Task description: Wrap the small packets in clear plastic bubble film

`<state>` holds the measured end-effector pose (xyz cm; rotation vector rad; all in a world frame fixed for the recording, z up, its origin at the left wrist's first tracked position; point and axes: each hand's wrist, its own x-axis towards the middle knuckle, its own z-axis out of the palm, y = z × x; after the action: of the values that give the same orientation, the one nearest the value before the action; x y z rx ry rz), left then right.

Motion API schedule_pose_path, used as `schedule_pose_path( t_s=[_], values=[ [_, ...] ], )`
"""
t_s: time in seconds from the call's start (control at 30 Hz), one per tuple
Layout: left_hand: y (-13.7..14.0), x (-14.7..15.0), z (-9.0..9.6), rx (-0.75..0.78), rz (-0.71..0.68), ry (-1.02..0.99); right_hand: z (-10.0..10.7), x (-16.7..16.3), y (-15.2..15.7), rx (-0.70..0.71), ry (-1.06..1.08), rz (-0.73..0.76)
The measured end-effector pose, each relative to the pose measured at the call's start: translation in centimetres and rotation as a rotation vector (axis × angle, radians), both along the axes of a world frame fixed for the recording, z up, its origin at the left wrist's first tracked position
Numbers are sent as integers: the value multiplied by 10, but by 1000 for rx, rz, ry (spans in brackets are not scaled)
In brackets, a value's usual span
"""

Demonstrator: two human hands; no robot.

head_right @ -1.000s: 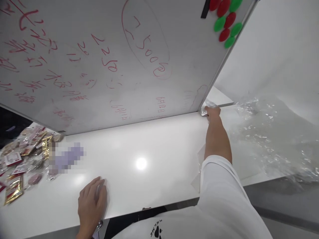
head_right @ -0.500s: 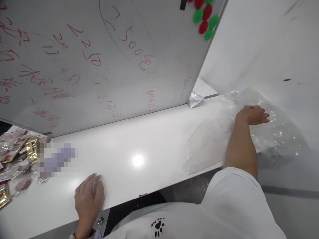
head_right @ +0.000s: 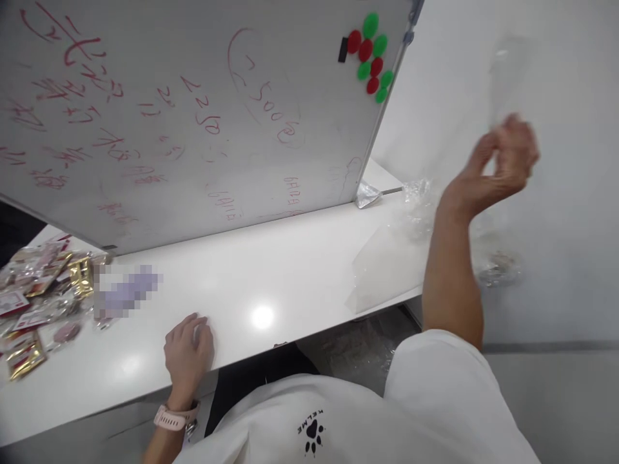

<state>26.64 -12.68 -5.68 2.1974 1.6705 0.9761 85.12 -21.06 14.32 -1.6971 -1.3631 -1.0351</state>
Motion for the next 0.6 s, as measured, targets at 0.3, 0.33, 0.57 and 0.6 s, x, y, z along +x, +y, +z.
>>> schedule_pose_path(
  t_s=[0.3, 0.33, 0.57, 0.6],
  values=[
    [-21, 6, 63, -1084, -217, -1164, -156, -385, 2, -225, 566, 658],
    [-24, 4, 63, -1155, -207, -1211, -173, -406, -4, -300, 613, 685],
    [-33, -27, 34, -854, -32, -945, -188, -425, -39, -736, 667, 818],
    [-29, -32, 32, -801, -26, -875, -183, -419, -38, -746, 666, 795]
  ],
)
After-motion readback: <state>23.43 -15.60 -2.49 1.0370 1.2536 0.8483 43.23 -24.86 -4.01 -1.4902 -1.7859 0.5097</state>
